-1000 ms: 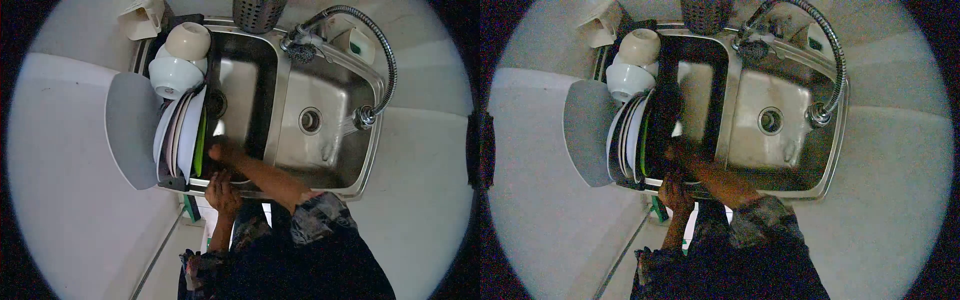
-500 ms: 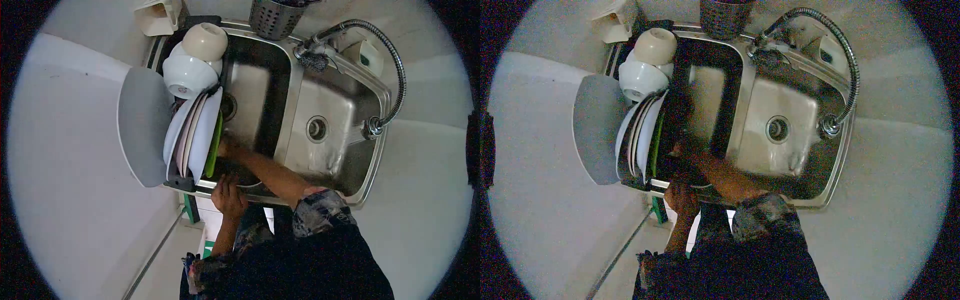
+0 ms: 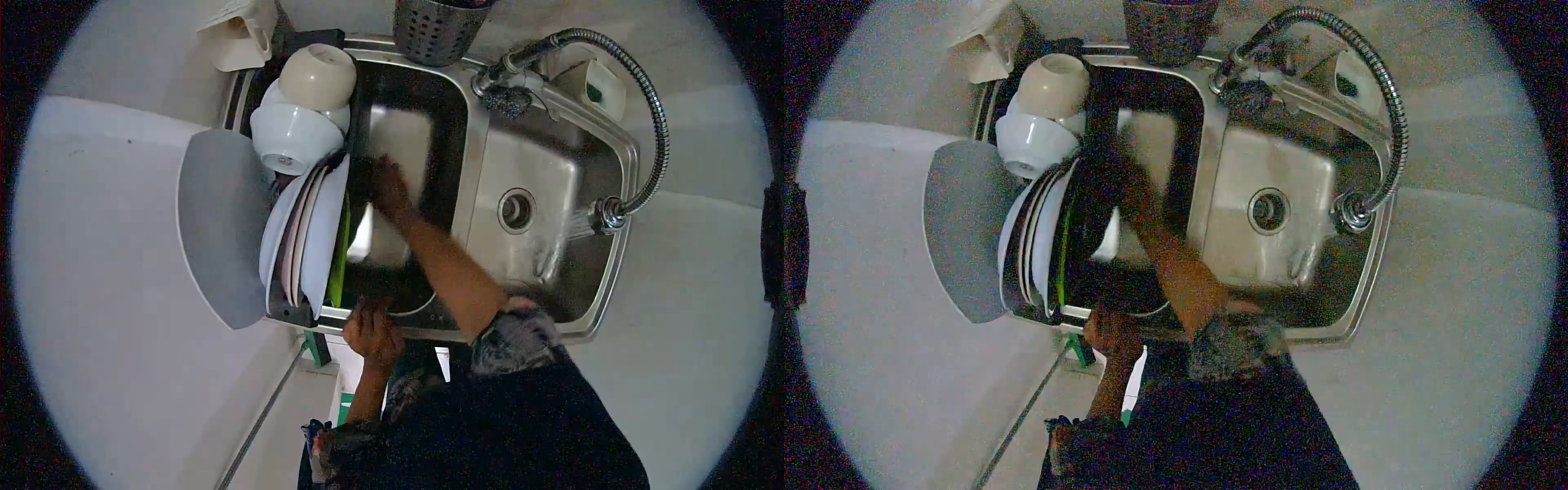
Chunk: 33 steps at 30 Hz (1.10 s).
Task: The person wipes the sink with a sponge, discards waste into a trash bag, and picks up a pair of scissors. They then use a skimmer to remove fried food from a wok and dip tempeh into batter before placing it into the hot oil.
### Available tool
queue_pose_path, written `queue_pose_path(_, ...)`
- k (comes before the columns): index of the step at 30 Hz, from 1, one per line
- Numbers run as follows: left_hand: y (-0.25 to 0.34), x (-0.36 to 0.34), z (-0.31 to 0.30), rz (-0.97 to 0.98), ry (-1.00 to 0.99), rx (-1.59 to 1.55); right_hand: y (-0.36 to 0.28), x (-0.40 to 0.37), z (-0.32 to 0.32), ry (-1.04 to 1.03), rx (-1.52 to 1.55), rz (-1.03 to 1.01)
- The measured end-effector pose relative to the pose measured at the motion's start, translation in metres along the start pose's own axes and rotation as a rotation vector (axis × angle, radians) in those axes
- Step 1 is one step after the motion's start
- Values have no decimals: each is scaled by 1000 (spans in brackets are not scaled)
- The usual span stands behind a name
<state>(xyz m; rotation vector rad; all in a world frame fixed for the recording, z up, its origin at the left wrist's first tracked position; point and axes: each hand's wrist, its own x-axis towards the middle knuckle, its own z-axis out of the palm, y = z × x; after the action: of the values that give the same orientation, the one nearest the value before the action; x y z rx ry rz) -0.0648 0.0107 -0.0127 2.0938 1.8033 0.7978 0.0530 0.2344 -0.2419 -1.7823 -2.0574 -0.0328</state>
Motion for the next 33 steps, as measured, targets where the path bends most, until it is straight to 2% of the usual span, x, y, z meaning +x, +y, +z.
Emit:
queue_pose_path(4, -15, -28, 14, -8, -39, 193, -18, 7, -8, -549, 435, 154)
queue_pose_path(5, -23, -37, 22, -3, -70, 272, -7, 24, -12, -544, 434, 158)
queue_pose_path(7, -15, -28, 15, -7, -48, 245, 27, 80, -45, -365, 327, 439)
queue_pose_path(8, -13, -24, 13, -13, -20, 219, 42, 85, -40, -189, 244, 336)
queue_pose_path(9, -16, -20, 17, -34, -84, 117, 52, 90, -36, -13, 161, 229)
queue_pose_path(10, -16, -19, 16, -31, -86, 118, 53, 95, -28, 69, 107, 213)
queue_pose_path(12, -4, -7, 4, 5, -30, 199, 37, 100, -9, 124, 126, 214)
queue_pose_path(13, -13, -17, 10, 25, -64, 305, 25, 102, -2, 132, 156, 206)
queue_pose_path(16, -11, -16, 11, 0, -6, 236, 4, 118, 15, 48, 282, 145)
queue_pose_path(20, -12, -21, 10, -13, -70, 300, -5, 113, 14, -151, 401, 22)
queue_pose_path(22, -7, -17, 6, -47, -103, 236, -11, 96, 7, -217, 419, -29)
queue_pose_path(26, -12, -19, 10, -57, -59, 201, -20, 58, -23, -327, 495, -71)
queue_pose_path(29, -13, -25, 11, 26, 23, 153, -21, 45, -57, -385, 596, -113)
queue_pose_path(31, 2, -3, -3, -31, -65, 152, -18, 59, -76, -378, 617, -134)
queue_pose_path(33, -2, -9, 0, -28, -35, 133, -2, 90, -98, -480, 502, 309)
